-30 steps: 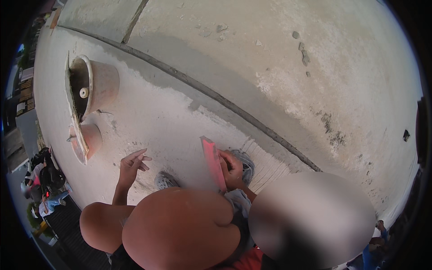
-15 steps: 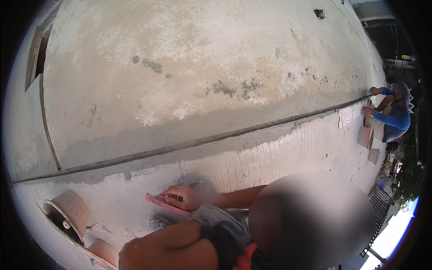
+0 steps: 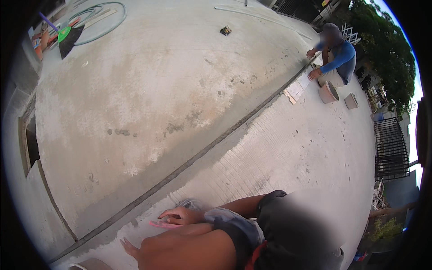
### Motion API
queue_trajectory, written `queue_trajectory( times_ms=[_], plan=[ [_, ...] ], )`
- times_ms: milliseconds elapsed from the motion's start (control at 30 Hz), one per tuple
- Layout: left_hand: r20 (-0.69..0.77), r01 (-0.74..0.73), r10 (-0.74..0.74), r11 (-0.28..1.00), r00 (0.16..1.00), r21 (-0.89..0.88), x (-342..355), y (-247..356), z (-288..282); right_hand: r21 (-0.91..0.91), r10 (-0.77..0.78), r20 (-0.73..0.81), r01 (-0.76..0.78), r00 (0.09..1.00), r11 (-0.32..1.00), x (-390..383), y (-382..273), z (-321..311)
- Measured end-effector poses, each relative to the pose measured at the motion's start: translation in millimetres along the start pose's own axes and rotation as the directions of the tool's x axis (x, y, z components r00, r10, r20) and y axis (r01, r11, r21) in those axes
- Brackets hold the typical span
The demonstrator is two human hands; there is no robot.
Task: The person smooths a freshly poured concrete floor using a pink float and a wooden straightedge. They repeatedly scrape the straightedge to remove excess material and rub the surface with the float to level and finish the concrete.
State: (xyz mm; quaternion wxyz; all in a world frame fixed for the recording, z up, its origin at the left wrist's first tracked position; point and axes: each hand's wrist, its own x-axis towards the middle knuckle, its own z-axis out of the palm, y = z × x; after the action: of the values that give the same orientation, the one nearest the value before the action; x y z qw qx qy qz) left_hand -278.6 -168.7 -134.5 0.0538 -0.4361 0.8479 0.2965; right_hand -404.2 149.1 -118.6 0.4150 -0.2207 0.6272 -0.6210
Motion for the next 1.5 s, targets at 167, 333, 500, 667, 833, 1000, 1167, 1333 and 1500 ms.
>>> queue_trajectory(
  times_ms=[167, 333, 500, 667, 833, 1000, 1167, 1333, 1500],
  plan=[
    [0.036, 0.010, -0.018, 0.977, 0.999, 0.211, -7.0, -27.0, 19.4, 0.034, -0.049, -0.003, 0.049, 0.999, 0.998, 1.1, -2.6, 3.6],
    [0.166, -0.045, -0.008, 0.948, 0.986, 0.314, -33.1, -57.3, 26.6, 0.011, -0.003, -0.038, 0.003, 0.999, 1.000, 1.4, 5.9, 9.5],
    [0.251, -0.139, 0.065, 0.947, 0.966, 0.290, -42.3, -67.7, 28.2, -0.072, 0.018, -0.066, -0.023, 0.998, 0.997, -1.1, 0.0, 10.0],
    [0.266, -0.135, 0.052, 0.943, 0.963, 0.305, -44.0, -35.7, 0.5, -0.254, -0.068, -0.224, 0.009, 0.972, 0.967, -36.7, -33.8, 14.7],
    [0.287, -0.221, 0.149, 0.947, 0.946, 0.234, -56.9, -29.2, 30.0, -0.280, 0.027, -0.543, -0.211, 0.839, 0.936, -116.7, -70.6, 4.0],
    [0.224, -0.222, 0.166, 0.942, 0.960, 0.252, -60.8, -29.2, 7.3, -0.196, 0.027, -0.546, -0.160, 0.837, 0.967, -119.4, -8.0, -6.1],
    [0.242, -0.149, 0.082, 0.950, 0.967, 0.273, -59.8, -30.6, 2.6, -0.100, 0.058, -0.587, -0.144, 0.808, 0.985, -114.4, 6.5, -9.6],
    [0.220, -0.116, 0.059, 0.960, 0.974, 0.257, -63.2, -6.8, -6.5, 0.101, 0.185, -0.531, -0.156, 0.827, 0.983, -123.9, 21.5, -17.6],
    [0.100, -0.171, 0.154, 0.966, 0.983, 0.193, -74.9, -4.8, -15.9, 0.129, 0.183, -0.508, -0.136, 0.842, 0.982, -121.4, 28.2, -19.9]
  ],
)
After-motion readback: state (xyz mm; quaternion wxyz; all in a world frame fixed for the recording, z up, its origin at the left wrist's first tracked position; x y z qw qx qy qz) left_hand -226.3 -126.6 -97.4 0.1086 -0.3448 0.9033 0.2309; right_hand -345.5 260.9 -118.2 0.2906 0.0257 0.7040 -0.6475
